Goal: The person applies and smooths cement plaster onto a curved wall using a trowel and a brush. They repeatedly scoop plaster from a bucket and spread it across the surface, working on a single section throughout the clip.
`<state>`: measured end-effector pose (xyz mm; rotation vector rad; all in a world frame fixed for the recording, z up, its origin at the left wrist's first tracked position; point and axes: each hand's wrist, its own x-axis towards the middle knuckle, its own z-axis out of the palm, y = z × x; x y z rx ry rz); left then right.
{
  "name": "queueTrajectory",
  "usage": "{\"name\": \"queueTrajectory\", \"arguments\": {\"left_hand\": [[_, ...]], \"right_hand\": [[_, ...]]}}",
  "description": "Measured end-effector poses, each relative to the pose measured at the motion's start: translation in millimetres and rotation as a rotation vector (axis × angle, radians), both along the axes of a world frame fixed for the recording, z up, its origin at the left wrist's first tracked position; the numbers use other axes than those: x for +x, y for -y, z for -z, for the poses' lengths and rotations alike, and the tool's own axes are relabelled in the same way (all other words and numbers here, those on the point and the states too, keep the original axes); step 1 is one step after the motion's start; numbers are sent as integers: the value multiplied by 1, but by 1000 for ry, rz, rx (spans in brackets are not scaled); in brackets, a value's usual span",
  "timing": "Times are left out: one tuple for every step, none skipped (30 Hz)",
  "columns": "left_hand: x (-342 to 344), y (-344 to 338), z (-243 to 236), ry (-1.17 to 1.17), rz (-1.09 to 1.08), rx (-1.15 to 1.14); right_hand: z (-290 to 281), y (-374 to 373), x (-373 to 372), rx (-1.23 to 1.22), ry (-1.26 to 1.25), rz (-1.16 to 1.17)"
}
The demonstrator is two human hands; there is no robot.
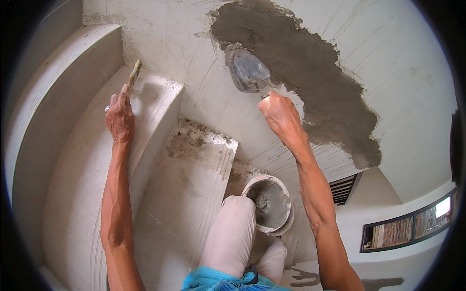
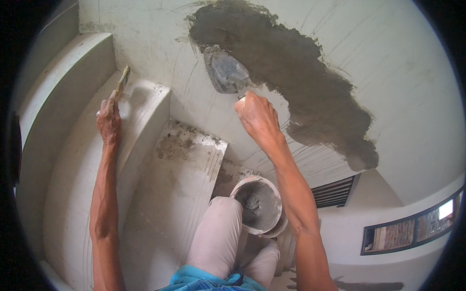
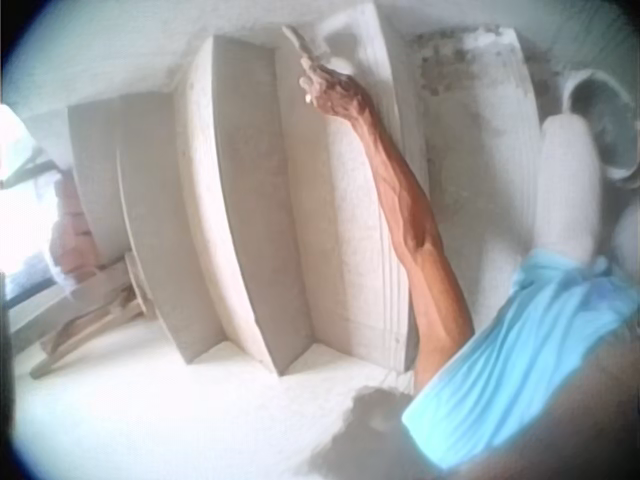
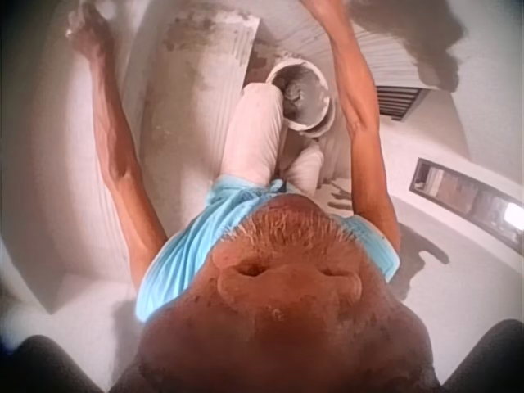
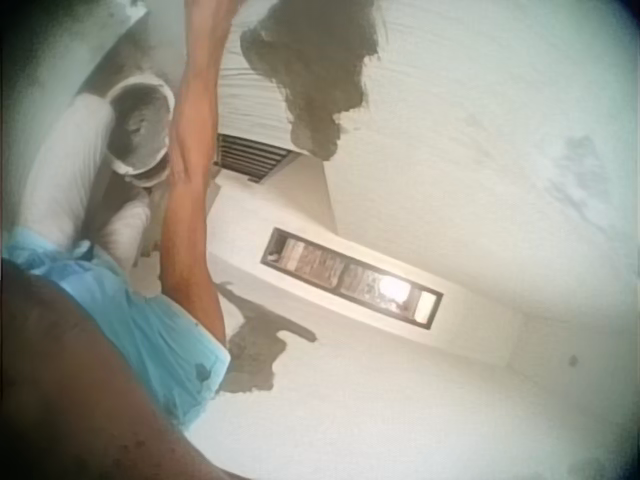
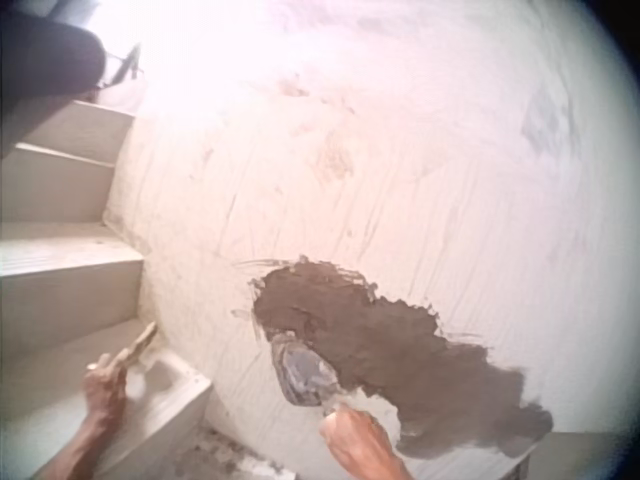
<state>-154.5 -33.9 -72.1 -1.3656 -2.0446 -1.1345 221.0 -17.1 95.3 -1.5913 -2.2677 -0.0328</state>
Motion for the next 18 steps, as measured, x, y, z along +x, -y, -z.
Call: {"name": "queueTrajectory", "arguments": {"left_hand": [[-1, 0, 0, -6, -1, 11], [-2, -1, 2, -12, -3, 21], [-3, 0, 3, -19, -1, 28], [-4, 0, 2, -23, 1, 30], [-4, 2, 2, -27, 3, 32], [-5, 2, 1, -30, 6, 35], [-4, 1, 1, -21, 3, 29], [-3, 1, 1, -12, -1, 23], [-2, 0, 0, -4, -7, 20], [0, 1, -1, -5, -3, 17], [1, 2, -2, -6, 1, 16], [0, 2, -3, -8, 2, 16], [-1, 2, -2, -9, 1, 12], [-1, 1, 0, -10, 0, 7], [-2, 1, 1, -14, -1, 0], [-3, 1, 1, -24, -3, 18], [-3, 2, 1, -34, -4, 36], [-2, 1, 1, -45, -3, 54]], "right_hand": [[-3, 0, -1, 55, -9, -18], [-8, -2, -3, 110, -18, -35], [-13, -3, -5, 162, -28, -49], [-20, -4, -9, 146, -42, -17], [-28, -6, -15, 128, -56, 15], [-32, -7, -18, 114, -68, 48], [-26, -8, -15, 166, -41, 14], [-13, -12, -8, 219, -13, -20], [-2, -15, -4, 274, 14, -58], [5, -14, -1, 206, 28, -52], [11, -13, 1, 138, 42, -46], [13, -11, 0, 73, 54, -43], [13, -8, -1, 89, 47, -17], [11, -6, -1, 106, 40, 9], [8, -3, -4, 120, 30, 33], [-1, -1, -7, 139, 12, 32], [-13, 1, -13, 157, -6, 30], [-21, 0, -15, 177, -25, 31]]}}
